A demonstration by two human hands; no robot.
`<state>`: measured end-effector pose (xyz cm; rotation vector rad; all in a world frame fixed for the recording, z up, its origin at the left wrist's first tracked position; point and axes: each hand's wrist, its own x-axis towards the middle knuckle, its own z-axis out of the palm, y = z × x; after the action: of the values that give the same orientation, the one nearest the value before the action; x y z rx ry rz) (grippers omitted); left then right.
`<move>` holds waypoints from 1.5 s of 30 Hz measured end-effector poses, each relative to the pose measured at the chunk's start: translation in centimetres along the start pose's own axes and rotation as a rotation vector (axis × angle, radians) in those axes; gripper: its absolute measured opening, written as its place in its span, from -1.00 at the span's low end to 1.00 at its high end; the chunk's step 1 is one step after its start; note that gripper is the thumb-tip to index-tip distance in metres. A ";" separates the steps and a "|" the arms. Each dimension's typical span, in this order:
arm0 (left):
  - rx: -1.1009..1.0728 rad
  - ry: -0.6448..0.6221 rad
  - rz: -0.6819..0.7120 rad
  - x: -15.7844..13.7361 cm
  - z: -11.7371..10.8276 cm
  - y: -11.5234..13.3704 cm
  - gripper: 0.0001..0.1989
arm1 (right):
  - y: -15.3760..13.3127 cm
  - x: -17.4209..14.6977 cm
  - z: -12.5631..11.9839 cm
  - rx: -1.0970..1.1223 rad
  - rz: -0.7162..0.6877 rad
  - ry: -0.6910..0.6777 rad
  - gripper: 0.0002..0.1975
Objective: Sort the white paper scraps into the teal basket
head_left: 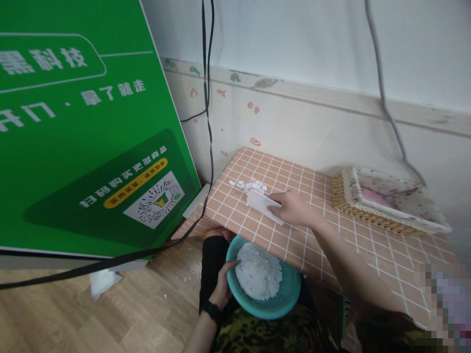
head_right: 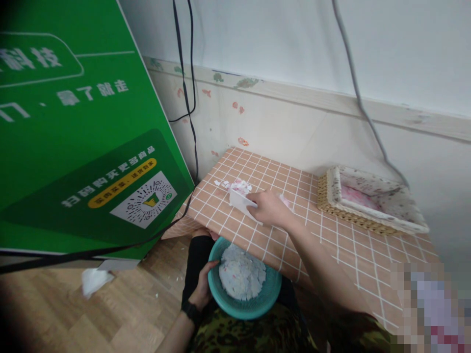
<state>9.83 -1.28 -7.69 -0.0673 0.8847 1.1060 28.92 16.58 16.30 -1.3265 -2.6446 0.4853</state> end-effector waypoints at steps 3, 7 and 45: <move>-0.003 -0.007 -0.016 -0.1 0.0 0.0 -0.68 | 0.0 0.0 -0.2 -0.024 -0.008 -0.028 -0.80; 0.003 0.017 -0.031 -0.5 0.4 0.2 -0.66 | -0.2 0.1 -0.8 -0.100 -0.010 -0.046 -0.84; 0.003 0.045 -0.043 -1.5 2.1 1.0 -0.62 | -1.2 -0.7 0.1 -0.177 -0.066 -0.032 -0.84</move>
<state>10.00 -0.94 -4.96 -0.1090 0.9208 1.0663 28.44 15.36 16.65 -1.2817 -2.8032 0.2718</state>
